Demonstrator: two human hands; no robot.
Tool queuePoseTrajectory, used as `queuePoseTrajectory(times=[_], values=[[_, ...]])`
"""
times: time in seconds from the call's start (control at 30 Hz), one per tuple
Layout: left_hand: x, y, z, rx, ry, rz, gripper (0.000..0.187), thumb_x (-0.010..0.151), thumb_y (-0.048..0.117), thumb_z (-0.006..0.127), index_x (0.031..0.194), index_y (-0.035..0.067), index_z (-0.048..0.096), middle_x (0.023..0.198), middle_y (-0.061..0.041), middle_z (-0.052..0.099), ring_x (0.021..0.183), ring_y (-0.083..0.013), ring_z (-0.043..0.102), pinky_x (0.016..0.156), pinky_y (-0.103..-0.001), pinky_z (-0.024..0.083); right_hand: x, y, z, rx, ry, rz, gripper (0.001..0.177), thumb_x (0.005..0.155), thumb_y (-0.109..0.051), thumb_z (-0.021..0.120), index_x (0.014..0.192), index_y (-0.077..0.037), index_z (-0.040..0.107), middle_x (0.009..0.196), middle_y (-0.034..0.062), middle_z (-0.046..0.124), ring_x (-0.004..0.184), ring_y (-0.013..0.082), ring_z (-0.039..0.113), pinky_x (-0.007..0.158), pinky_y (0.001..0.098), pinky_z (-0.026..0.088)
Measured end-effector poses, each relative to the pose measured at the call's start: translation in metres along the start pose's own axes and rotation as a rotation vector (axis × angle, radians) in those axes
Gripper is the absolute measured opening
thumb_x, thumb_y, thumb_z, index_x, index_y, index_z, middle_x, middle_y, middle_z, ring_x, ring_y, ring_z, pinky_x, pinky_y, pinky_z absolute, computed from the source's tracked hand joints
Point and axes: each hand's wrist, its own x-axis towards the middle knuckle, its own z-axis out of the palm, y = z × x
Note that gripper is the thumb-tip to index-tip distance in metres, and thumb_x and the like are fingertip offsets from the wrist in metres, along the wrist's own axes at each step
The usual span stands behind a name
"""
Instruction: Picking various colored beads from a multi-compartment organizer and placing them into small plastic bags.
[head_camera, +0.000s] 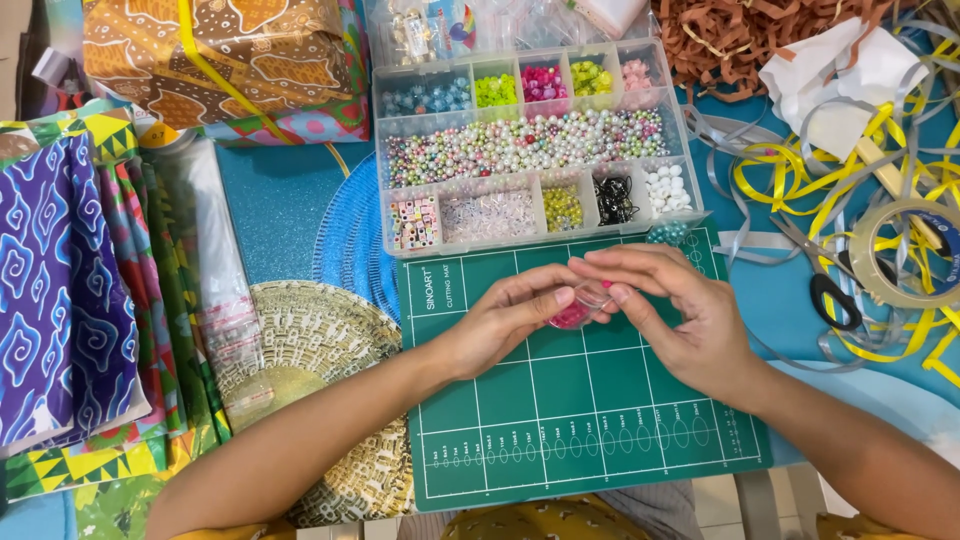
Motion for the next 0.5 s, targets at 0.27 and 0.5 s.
queuePoseTrajectory(times=[0.27,0.5], values=[[0.0,0.0,0.0,0.011,0.034,-0.027,0.032,0.11,0.024,0.054,0.133,0.002,0.059,0.13,-0.016,0.066,0.122,-0.0289,0.066,0.113,-0.04,0.051,0.0,-0.001,0.001,-0.045,0.015,-0.056,0.029,0.105,-0.012,0.054,0.132,-0.004,0.064,0.13,0.0096,0.07,0.129,0.0246,0.063,0.11,0.037,0.054],[-0.002,-0.011,-0.008,-0.052,0.134,-0.073,0.032,0.109,0.024,0.055,0.134,0.006,0.062,0.127,-0.011,0.067,0.117,-0.0226,0.065,0.103,-0.033,0.053,0.008,0.007,-0.009,-0.501,0.048,-0.351,0.023,0.097,-0.027,0.075,0.116,-0.014,0.07,0.142,0.0143,0.06,0.122,0.0336,0.064,0.105,0.0473,0.05]])
